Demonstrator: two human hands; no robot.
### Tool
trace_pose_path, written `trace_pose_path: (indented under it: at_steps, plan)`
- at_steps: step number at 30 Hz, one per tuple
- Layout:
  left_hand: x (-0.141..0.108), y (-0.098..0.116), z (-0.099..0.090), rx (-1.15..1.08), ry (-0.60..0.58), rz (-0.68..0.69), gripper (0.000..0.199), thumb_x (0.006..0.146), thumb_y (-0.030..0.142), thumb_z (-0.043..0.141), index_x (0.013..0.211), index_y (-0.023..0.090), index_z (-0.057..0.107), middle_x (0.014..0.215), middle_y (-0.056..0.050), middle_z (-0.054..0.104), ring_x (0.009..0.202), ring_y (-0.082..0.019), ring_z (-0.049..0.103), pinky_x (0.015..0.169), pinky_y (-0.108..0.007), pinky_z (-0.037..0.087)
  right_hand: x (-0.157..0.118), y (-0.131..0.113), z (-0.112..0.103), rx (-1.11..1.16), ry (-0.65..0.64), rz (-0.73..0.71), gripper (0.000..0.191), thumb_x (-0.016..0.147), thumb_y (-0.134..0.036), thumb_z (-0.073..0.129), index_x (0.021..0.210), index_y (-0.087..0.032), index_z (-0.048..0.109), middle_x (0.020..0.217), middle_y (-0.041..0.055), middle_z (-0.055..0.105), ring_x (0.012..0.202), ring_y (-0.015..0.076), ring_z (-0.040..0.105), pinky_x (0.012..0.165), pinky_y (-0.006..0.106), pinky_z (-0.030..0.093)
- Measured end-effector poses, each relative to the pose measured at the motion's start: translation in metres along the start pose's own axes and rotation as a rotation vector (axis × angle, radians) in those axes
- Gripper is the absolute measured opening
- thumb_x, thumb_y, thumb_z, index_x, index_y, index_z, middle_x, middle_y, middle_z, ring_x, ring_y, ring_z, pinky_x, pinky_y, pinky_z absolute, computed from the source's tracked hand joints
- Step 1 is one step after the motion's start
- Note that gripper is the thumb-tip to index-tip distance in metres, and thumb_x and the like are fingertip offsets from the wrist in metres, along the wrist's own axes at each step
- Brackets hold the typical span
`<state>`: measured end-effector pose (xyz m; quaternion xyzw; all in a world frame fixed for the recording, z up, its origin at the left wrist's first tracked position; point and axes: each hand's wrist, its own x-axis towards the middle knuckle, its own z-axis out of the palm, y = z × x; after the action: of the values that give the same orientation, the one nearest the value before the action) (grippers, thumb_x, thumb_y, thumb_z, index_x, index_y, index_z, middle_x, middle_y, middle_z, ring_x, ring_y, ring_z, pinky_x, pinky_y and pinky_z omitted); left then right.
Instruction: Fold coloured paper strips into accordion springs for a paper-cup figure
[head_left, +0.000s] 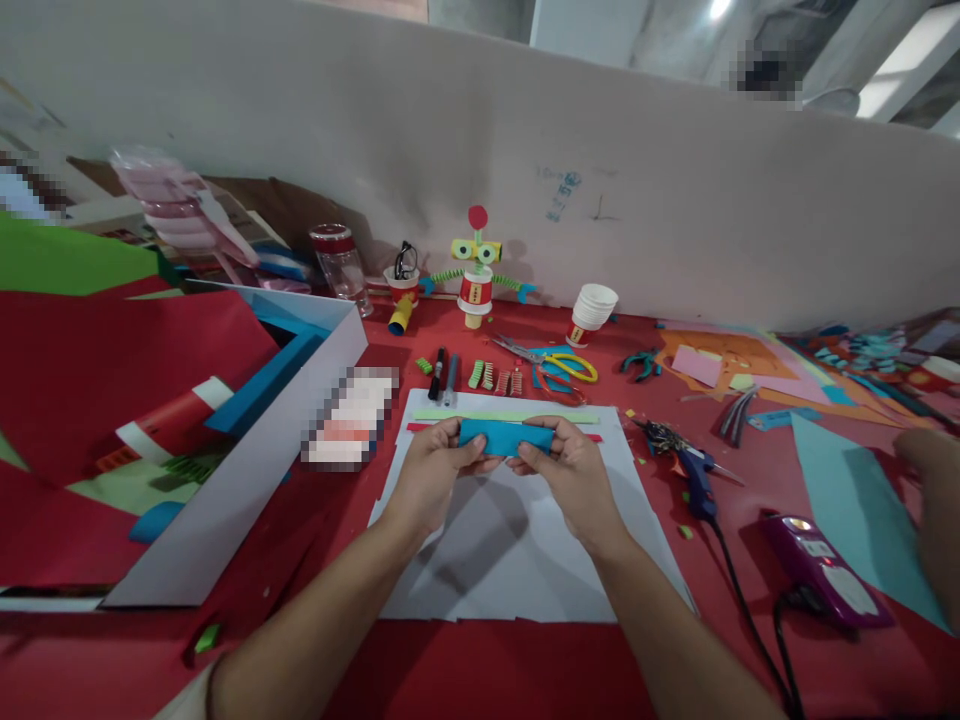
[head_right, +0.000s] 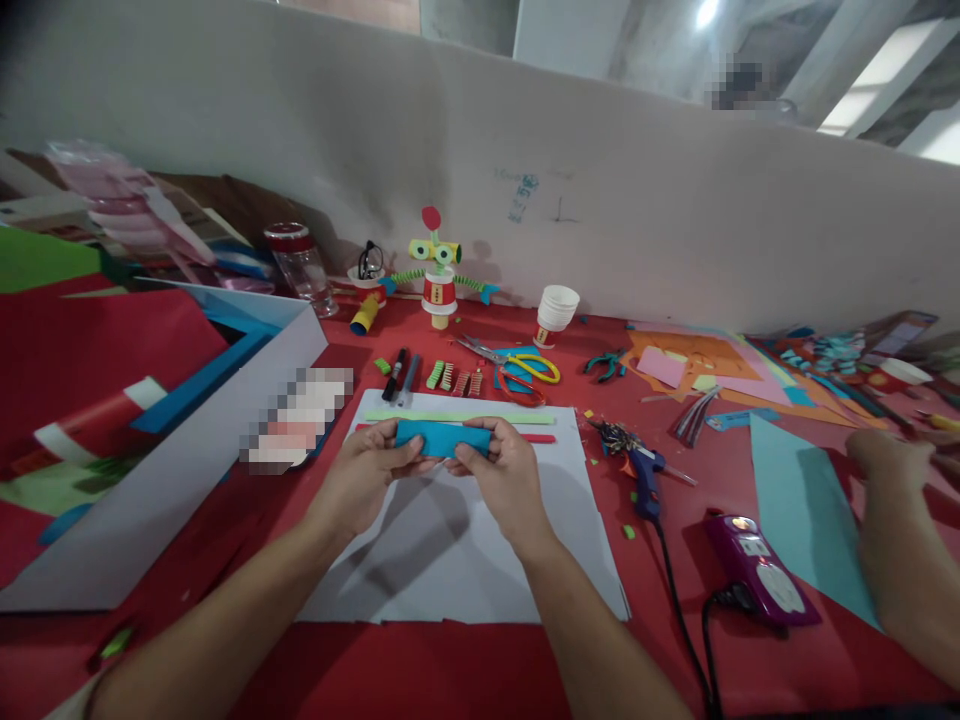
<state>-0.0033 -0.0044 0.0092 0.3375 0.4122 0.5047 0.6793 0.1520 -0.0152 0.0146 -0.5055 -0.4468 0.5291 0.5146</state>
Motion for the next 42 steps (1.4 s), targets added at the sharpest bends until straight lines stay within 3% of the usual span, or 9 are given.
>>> trace_pose_path:
  at_steps: [4, 8, 11, 13, 18, 22, 28, 35, 42]
  plan:
    - [0.0, 0.003, -0.002, 0.075, 0.002, 0.005, 0.023, 0.069, 0.035, 0.069, 0.083, 0.017, 0.064, 0.073, -0.003, 0.067, 0.066, -0.016, 0.062, 0.067, -0.031, 0.051, 0.0, 0.002, -0.003, -0.087, -0.005, -0.039, 0.022, 0.07, -0.024, 0.066, 0.09, -0.02, 0.056, 0.06, -0.0029, 0.065, 0.054, 0.0154, 0.065, 0.058, 0.029, 0.054]
    - [0.0, 0.009, -0.009, 0.435, -0.002, 0.188, 0.03, 0.063, 0.028, 0.073, 0.092, 0.022, 0.07, 0.086, -0.004, 0.07, 0.08, -0.019, 0.062, 0.067, -0.027, 0.046, -0.002, 0.005, -0.004, -0.232, -0.11, -0.062, 0.016, 0.072, -0.019, 0.062, 0.088, -0.02, 0.059, 0.06, -0.0032, 0.064, 0.056, 0.0157, 0.065, 0.057, 0.029, 0.053]
    - [0.001, 0.011, -0.014, 0.682, -0.165, 0.187, 0.006, 0.064, 0.024, 0.069, 0.067, 0.022, 0.072, 0.064, -0.001, 0.067, 0.062, -0.017, 0.056, 0.056, -0.025, 0.039, -0.006, 0.007, -0.003, -0.292, -0.222, -0.058, 0.019, 0.073, -0.016, 0.061, 0.091, -0.022, 0.061, 0.063, -0.0035, 0.064, 0.059, 0.0151, 0.066, 0.06, 0.028, 0.053]
    - [0.001, 0.012, -0.015, 0.708, -0.22, 0.146, 0.01, 0.066, 0.024, 0.064, 0.057, 0.022, 0.069, 0.053, 0.001, 0.059, 0.053, -0.015, 0.05, 0.05, -0.024, 0.034, -0.008, 0.005, -0.003, -0.306, -0.237, -0.069, 0.015, 0.073, -0.018, 0.061, 0.087, -0.021, 0.062, 0.062, -0.0037, 0.063, 0.059, 0.0144, 0.065, 0.059, 0.027, 0.052]
    - [0.001, 0.016, -0.017, 0.582, 0.012, 0.119, 0.014, 0.061, 0.028, 0.067, 0.051, 0.019, 0.063, 0.049, 0.003, 0.052, 0.049, -0.011, 0.042, 0.048, -0.023, 0.03, 0.018, -0.013, -0.019, -0.455, -0.1, -0.151, 0.016, 0.075, -0.027, 0.06, 0.089, -0.019, 0.059, 0.063, -0.0018, 0.064, 0.054, 0.014, 0.063, 0.054, 0.026, 0.051]
    - [0.002, 0.02, -0.02, 0.292, 0.217, 0.111, 0.021, 0.058, 0.037, 0.073, 0.06, 0.017, 0.067, 0.055, 0.003, 0.056, 0.053, -0.01, 0.044, 0.05, -0.022, 0.033, 0.079, -0.029, -0.046, -1.074, 0.039, -0.185, 0.02, 0.081, -0.023, 0.049, 0.098, -0.017, 0.06, 0.082, 0.006, 0.069, 0.073, 0.0183, 0.066, 0.067, 0.029, 0.051]
    - [0.01, 0.019, -0.023, -0.04, 0.308, -0.009, 0.031, 0.052, 0.039, 0.08, 0.069, 0.017, 0.068, 0.059, 0.003, 0.059, 0.051, -0.006, 0.046, 0.05, -0.019, 0.035, 0.144, -0.029, -0.065, -1.432, -0.102, -0.14, 0.04, 0.062, -0.006, 0.061, 0.101, -0.014, 0.06, 0.104, 0.0143, 0.065, 0.1, 0.0299, 0.059, 0.08, 0.033, 0.044]
    - [0.015, 0.017, -0.023, -0.237, 0.223, -0.005, 0.032, 0.047, 0.028, 0.084, 0.073, 0.015, 0.07, 0.07, 0.0, 0.065, 0.061, -0.008, 0.055, 0.06, -0.019, 0.044, 0.154, -0.024, -0.067, -1.625, -0.23, -0.215, 0.047, 0.068, -0.016, 0.062, 0.113, -0.011, 0.052, 0.11, 0.0178, 0.061, 0.099, 0.0272, 0.058, 0.077, 0.029, 0.043]
    - [0.017, 0.018, -0.022, -0.31, 0.265, 0.035, 0.027, 0.043, 0.023, 0.085, 0.06, 0.012, 0.067, 0.062, -0.001, 0.064, 0.061, -0.009, 0.056, 0.061, -0.021, 0.045, 0.143, -0.046, -0.058, -1.698, -0.195, -0.319, 0.056, 0.072, -0.007, 0.051, 0.127, -0.015, 0.047, 0.116, 0.0162, 0.061, 0.108, 0.0286, 0.055, 0.086, 0.035, 0.041]
